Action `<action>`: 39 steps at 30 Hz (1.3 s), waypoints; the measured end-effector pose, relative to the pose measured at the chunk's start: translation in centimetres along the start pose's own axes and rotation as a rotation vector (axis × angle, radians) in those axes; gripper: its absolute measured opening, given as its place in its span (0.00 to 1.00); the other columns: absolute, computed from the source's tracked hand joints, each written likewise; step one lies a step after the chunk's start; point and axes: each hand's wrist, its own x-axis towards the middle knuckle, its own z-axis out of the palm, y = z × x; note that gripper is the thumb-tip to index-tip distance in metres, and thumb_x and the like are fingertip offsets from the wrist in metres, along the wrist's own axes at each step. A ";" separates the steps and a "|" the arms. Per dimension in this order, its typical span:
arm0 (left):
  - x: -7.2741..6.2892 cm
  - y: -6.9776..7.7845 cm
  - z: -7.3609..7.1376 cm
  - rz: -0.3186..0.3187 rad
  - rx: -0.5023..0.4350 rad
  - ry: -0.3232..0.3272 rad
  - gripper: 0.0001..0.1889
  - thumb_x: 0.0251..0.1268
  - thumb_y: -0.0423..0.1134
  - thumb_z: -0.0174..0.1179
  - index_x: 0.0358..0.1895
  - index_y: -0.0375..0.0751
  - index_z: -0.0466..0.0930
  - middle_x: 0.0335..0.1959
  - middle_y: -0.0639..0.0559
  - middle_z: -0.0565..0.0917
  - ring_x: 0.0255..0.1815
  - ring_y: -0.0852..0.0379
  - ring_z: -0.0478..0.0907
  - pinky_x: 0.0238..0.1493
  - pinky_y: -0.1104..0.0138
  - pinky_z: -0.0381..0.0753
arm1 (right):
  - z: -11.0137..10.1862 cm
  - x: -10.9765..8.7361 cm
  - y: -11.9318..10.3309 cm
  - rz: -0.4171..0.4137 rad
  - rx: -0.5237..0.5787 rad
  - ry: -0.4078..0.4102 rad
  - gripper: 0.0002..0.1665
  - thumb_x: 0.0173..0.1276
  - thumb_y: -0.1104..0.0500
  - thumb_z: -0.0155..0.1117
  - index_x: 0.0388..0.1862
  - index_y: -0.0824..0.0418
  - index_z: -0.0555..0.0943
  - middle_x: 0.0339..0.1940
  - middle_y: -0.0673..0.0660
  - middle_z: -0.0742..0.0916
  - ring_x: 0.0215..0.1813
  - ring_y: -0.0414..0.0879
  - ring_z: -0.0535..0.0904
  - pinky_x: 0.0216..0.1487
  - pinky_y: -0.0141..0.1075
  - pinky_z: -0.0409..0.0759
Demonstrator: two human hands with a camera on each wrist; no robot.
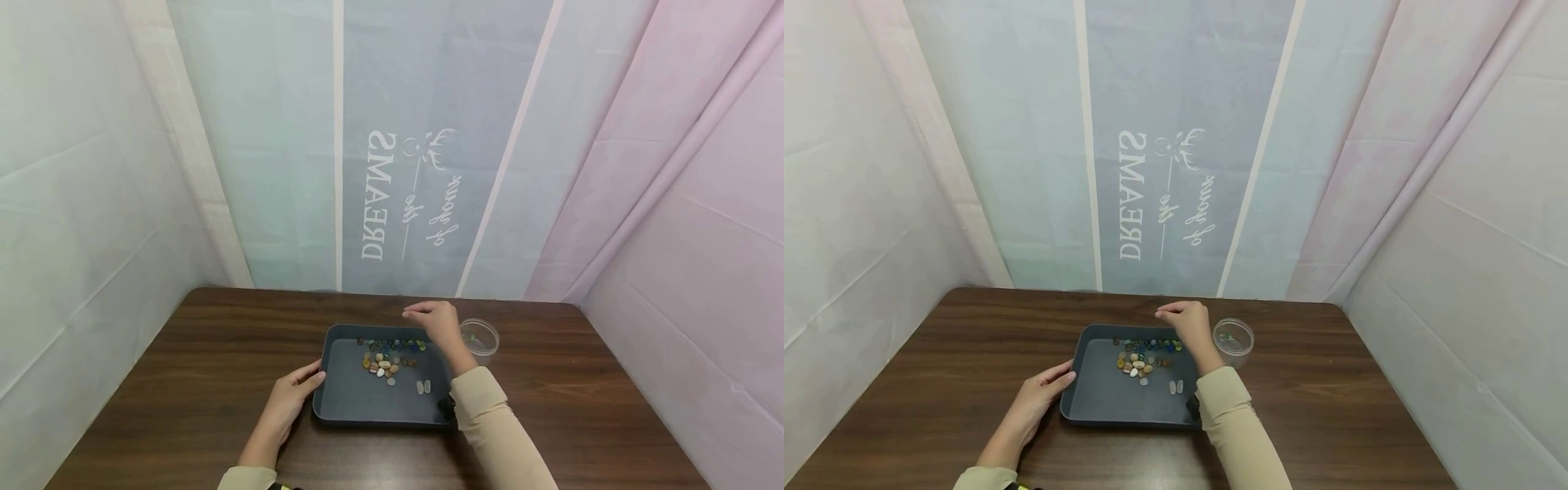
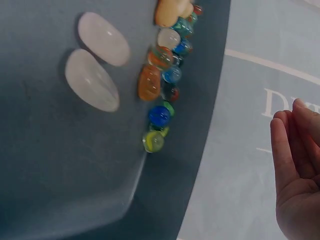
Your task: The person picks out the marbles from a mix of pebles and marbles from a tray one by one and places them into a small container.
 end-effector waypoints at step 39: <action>-0.1 -0.1 -0.2 0.004 0.010 -0.016 0.27 0.70 0.49 0.60 0.68 0.41 0.74 0.70 0.39 0.73 0.76 0.35 0.62 0.74 0.42 0.62 | 3.4 -0.5 1.8 0.035 -0.152 -0.391 0.02 0.59 0.62 0.75 0.30 0.61 0.91 0.30 0.55 0.92 0.34 0.44 0.88 0.38 0.38 0.87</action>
